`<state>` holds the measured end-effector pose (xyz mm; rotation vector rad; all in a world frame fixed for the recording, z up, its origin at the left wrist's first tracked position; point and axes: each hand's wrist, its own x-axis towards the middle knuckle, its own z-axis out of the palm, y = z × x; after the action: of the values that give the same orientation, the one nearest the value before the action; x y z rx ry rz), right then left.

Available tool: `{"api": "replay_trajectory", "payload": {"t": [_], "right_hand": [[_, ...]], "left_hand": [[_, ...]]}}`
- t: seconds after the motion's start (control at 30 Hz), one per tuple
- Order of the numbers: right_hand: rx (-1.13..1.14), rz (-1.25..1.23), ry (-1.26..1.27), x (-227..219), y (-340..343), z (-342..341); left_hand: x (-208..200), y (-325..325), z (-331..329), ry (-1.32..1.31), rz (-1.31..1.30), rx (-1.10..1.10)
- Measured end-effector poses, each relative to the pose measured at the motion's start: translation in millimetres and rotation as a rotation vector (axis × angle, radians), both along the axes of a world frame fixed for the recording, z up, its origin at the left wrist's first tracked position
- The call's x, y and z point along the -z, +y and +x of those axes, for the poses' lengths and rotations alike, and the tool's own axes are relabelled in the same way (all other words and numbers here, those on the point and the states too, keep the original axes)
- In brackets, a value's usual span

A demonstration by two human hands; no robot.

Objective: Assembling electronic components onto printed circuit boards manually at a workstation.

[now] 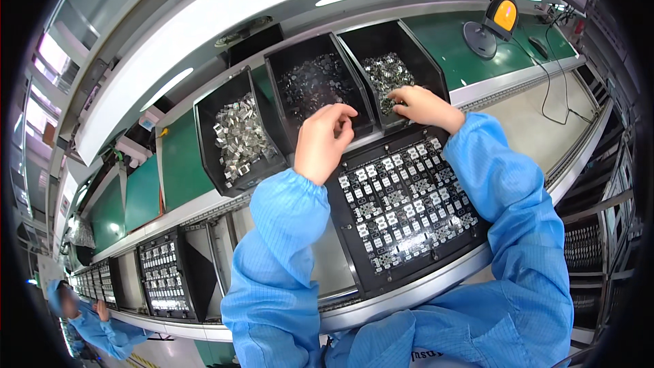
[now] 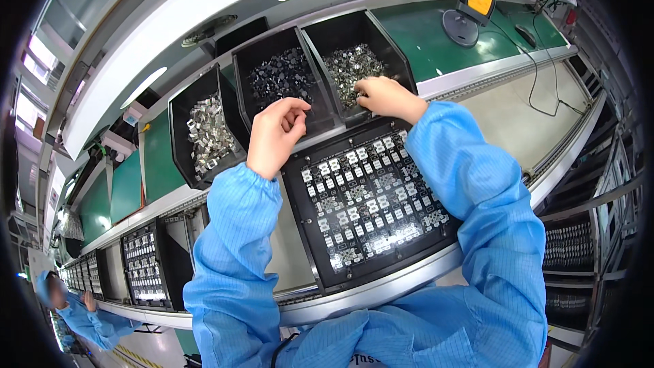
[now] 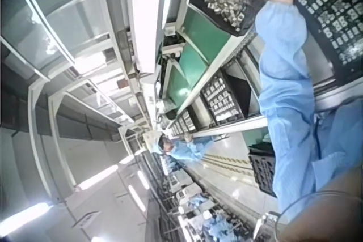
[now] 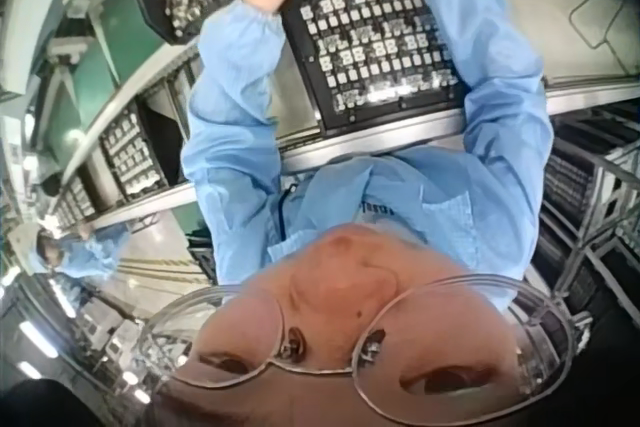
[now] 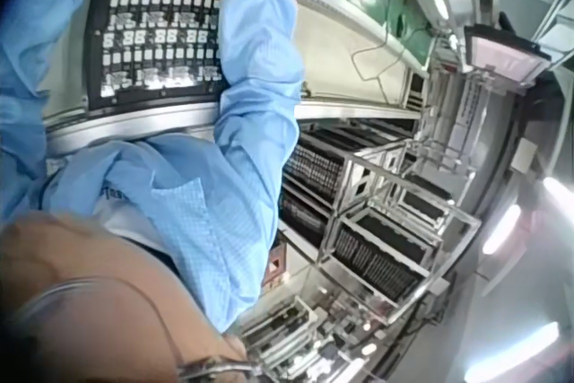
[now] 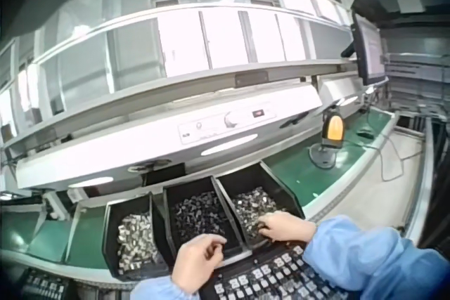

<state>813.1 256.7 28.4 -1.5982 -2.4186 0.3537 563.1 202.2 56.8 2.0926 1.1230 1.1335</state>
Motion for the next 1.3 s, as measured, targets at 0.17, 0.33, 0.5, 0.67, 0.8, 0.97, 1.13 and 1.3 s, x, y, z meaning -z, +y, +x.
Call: {"api": "replay_trajectory", "payload": {"t": [0.17, 0.33, 0.5, 0.67, 0.8, 0.97, 1.13, 1.3], "right_hand": [[-0.088, -0.014, 0.132, -4.2, 12.2, -6.9], [-0.056, 0.027, 0.098, -7.7, 11.8, -7.9], [-0.011, 0.097, 0.182, -10.4, 7.5, -6.1], [0.046, 0.139, 0.318, -12.9, -1.6, 1.8], [0.034, 0.177, 0.407, -17.4, -2.0, 8.7], [0.026, 0.123, 0.386, -22.0, -5.0, 14.1], [-0.047, 0.158, 0.435, -22.1, -5.9, 19.7], [-0.001, 0.134, 0.437, -21.9, -4.2, 22.2]], "left_hand": [[24.8, -25.7, 9.7, -0.241, -0.389, 0.106], [57.9, -33.8, 12.8, -0.295, -0.540, 0.243], [58.2, -35.3, 10.1, -0.447, -0.728, 0.299], [58.7, -32.3, 8.8, -0.519, -0.783, 0.319], [60.7, -27.5, 8.0, -0.426, -0.745, 0.310], [63.4, -29.2, 11.3, -0.457, -0.657, 0.296], [63.6, -29.4, 17.5, -0.216, -0.378, 0.237], [54.3, -34.6, 24.9, 0.051, -0.209, 0.134]]}}
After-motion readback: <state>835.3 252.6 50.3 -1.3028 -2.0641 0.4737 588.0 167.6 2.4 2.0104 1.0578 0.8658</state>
